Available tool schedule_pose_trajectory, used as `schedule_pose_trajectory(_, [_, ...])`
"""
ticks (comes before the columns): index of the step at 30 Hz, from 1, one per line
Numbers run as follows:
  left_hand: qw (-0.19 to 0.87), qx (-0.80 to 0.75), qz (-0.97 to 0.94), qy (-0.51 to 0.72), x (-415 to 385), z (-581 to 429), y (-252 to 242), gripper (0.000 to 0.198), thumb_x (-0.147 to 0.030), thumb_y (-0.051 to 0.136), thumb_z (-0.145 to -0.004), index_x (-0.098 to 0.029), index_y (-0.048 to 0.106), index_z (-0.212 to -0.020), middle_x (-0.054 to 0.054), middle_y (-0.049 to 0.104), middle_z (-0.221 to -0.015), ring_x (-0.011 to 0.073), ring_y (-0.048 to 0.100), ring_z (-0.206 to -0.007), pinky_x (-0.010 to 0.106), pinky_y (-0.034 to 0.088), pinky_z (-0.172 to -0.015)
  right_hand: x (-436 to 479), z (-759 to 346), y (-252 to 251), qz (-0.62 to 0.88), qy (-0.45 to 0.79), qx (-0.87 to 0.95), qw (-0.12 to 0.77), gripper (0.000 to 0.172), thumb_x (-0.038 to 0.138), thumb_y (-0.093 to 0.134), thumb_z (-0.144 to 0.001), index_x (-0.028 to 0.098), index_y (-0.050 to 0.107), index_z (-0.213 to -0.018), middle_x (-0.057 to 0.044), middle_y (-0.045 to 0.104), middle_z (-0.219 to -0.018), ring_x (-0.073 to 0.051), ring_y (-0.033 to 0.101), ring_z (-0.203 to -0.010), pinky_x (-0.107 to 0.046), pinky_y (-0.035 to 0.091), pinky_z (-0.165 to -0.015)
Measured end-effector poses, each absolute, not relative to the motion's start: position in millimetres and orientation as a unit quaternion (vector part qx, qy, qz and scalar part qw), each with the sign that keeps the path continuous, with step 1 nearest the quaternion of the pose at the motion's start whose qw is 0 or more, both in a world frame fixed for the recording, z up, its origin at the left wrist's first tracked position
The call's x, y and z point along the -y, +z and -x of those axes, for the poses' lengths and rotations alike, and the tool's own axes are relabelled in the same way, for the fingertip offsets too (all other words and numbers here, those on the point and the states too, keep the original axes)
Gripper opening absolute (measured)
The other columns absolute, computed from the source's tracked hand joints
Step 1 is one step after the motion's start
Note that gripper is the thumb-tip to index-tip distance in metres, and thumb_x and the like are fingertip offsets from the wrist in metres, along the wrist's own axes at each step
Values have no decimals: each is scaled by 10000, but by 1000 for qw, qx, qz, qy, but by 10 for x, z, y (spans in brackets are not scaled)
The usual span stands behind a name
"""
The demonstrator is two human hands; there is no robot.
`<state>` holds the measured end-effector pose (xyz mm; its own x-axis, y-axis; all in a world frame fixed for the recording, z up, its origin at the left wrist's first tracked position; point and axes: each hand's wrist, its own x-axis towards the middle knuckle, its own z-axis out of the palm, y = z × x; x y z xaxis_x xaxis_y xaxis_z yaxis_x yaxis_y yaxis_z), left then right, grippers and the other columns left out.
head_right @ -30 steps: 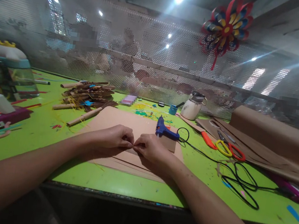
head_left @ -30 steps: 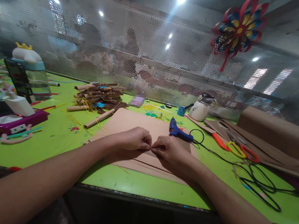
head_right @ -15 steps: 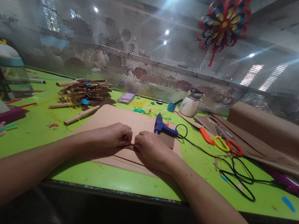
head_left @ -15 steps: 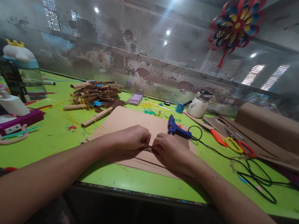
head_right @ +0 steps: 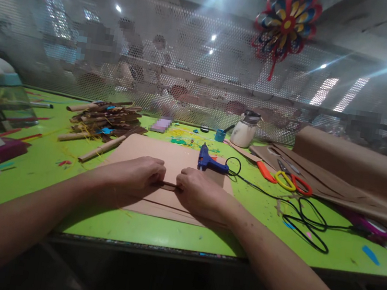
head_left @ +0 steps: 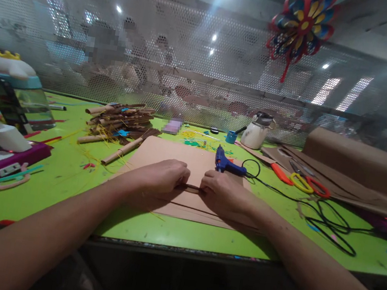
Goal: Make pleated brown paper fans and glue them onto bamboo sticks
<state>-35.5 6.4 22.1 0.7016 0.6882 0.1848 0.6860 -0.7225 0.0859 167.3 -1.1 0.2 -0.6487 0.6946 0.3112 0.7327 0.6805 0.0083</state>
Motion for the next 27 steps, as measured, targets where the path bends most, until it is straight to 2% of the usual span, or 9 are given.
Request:
schedule_pose_trajectory(10, [-16,-365,-928,71,-153,385,121,174,-265,435,-755,-182,574,-690,47,551,-709,140,466,-605,256,347,-575,26,-1660,-14,380,-85,913,118,165,210,464,-816,141,573,-714,-44,521,-752,-116,423,-643,-255,279,-573])
schedule_pose_trajectory(18, [-40,-352,-933,66,-58,317,226,190,-252,412,-785,-161,576,-755,55,528,-738,152,470,-640,252,355,-594,120,-1678,24,340,-108,926,121,164,206,439,-835,136,550,-736,-52,515,-773,-134,420,-681,-275,307,-627])
schedule_pose_trajectory(22, [11,-356,-931,77,-77,343,254,187,-251,431,-764,-159,594,-767,55,547,-763,148,471,-641,249,352,-585,109,-1650,-6,347,-123,921,130,153,179,452,-812,139,555,-706,-51,514,-735,-139,418,-670,-280,302,-620])
schedule_pose_trajectory(27, [165,-383,-904,89,-260,399,266,221,-217,456,-715,-164,643,-822,34,608,-751,140,495,-642,237,349,-591,83,-1609,29,359,-165,907,143,159,120,454,-770,135,555,-649,-66,505,-695,-149,393,-645,-288,285,-585])
